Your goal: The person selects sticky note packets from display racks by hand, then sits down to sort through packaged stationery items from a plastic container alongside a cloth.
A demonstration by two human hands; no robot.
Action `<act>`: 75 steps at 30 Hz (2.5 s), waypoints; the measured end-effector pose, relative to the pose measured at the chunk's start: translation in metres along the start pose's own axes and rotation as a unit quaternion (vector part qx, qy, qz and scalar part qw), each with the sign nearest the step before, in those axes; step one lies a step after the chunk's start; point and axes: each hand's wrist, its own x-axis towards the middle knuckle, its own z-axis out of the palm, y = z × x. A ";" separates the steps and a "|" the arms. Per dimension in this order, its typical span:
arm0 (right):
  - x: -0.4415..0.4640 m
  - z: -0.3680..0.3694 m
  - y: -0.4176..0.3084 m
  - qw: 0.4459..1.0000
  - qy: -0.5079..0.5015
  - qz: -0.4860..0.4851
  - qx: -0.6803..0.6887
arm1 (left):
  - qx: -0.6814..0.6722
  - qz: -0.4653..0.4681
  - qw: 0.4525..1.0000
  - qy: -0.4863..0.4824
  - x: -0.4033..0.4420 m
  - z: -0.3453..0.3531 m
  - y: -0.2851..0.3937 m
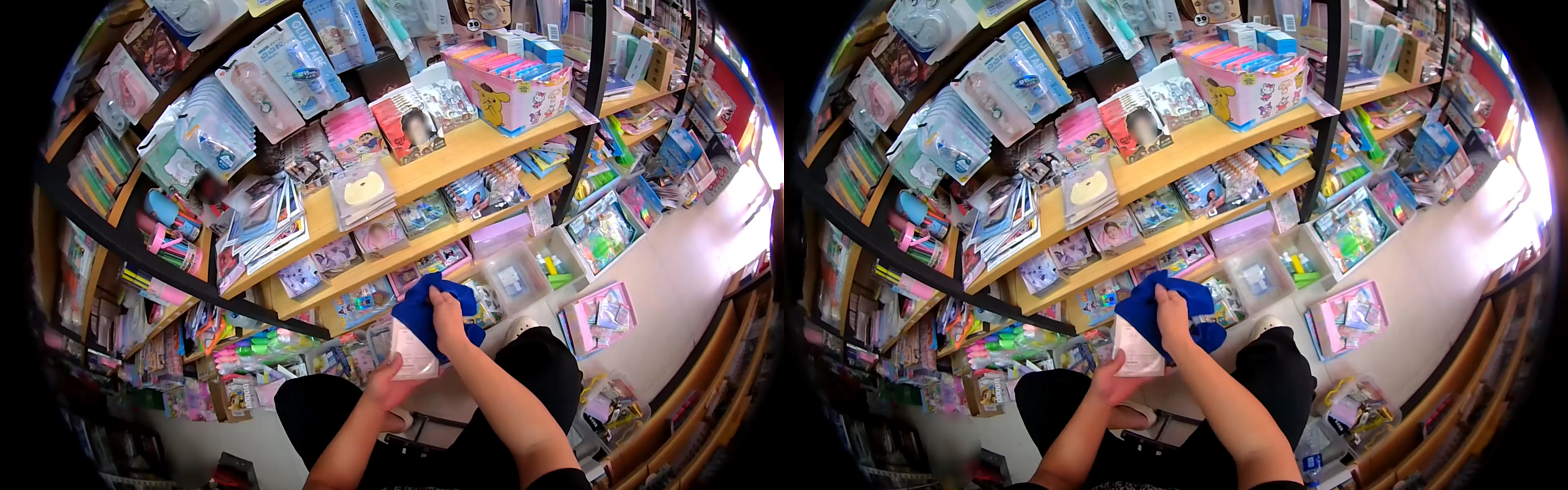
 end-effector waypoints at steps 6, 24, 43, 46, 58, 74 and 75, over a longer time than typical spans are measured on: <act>0.014 -0.009 -0.013 0.964 -0.050 0.060 0.256 | 0.081 0.094 0.992 0.019 -0.011 0.014 0.017; -0.024 0.008 -0.034 0.888 -0.250 0.196 0.334 | 0.224 0.370 0.879 0.200 0.020 0.031 0.049; -0.056 0.009 0.037 0.664 -0.206 -0.468 -0.546 | 0.032 0.168 0.983 0.061 0.026 0.032 0.037; -0.049 0.009 0.021 0.721 -0.088 -0.371 -0.579 | 0.094 0.083 0.988 0.095 0.016 0.007 0.010; -0.012 0.007 -0.027 0.952 -0.091 0.124 0.264 | 0.047 0.073 0.995 -0.043 -0.005 0.062 0.048; -0.006 0.002 -0.026 0.953 -0.145 0.045 0.262 | 0.586 0.293 0.687 0.315 0.100 0.144 0.227; -0.004 0.001 -0.025 0.953 -0.147 0.039 0.264 | 0.639 0.309 0.617 0.340 0.105 0.140 0.230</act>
